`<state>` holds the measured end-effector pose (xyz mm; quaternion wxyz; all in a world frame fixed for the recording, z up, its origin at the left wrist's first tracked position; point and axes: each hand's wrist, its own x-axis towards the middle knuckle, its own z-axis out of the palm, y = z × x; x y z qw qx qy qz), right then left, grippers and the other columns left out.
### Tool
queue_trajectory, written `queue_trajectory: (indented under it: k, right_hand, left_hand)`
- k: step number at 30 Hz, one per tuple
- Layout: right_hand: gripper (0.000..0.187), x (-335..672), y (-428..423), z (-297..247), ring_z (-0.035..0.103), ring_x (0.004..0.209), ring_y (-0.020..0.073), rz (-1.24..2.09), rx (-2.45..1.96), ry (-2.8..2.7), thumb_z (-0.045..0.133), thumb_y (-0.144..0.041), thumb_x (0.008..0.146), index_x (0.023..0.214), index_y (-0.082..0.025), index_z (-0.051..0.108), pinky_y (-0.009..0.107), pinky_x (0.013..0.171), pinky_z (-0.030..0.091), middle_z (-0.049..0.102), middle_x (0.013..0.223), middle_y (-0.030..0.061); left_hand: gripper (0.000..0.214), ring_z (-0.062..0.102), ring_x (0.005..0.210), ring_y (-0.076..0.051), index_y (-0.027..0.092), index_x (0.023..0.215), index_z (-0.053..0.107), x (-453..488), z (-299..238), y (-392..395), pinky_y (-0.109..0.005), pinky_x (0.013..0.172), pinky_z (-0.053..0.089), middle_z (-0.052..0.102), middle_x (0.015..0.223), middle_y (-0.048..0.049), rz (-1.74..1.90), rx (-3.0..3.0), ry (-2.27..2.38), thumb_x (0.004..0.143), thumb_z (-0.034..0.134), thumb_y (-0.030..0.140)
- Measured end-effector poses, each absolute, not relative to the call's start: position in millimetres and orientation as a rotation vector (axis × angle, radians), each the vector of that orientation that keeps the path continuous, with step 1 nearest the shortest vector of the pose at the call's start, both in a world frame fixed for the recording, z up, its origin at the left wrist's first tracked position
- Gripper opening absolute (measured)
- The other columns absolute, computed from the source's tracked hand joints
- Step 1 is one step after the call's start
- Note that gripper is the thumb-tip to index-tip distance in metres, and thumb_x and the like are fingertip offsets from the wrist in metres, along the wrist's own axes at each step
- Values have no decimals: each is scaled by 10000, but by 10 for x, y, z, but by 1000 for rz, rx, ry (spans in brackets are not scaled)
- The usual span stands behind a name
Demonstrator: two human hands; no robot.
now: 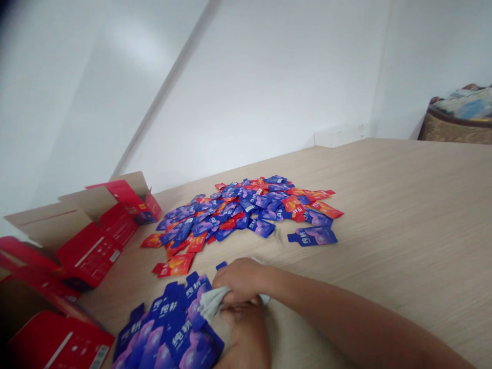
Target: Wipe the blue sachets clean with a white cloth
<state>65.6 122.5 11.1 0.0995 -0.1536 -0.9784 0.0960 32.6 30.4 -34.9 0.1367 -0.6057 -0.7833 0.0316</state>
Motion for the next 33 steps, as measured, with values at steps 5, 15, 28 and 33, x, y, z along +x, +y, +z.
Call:
queue_trajectory:
  k: [5,15,28,33]
  right_hand:
    - [256,659,1240,107,623,836,211,290,-621,-2934,508,-408,762,953,-262,598,278,598,401,666,950,4]
    - [291,733,1287,141,598,892,225,176,-888,-2831,545,-341,745,1014,-241,590,308,686,414,636,1009,38]
    - [325,843,1470,75,584,808,211,105,-989,-2856,501,-397,777,1063,-253,560,287,602,387,594,955,52]
    - [277,913,1492,142,578,838,211,74,-1092,-2756,504,-357,789,1025,-229,570,291,649,389,605,939,56]
  left_hand:
    - [377,651,824,-337,37,1000,670,374,-401,330,-443,713,505,669,943,-251,521,-1556,-2009,747,398,-26]
    - [435,662,803,-311,118,1016,656,345,-274,298,-412,683,496,676,943,-235,570,-1597,-1963,758,345,-42]
    - [354,648,847,-333,71,1004,631,359,-395,300,-471,743,453,665,948,-260,548,-1585,-1951,775,376,-15]
    - [337,646,853,-334,68,986,633,367,-455,305,-484,753,444,660,956,-265,520,-1558,-1964,771,389,-20]
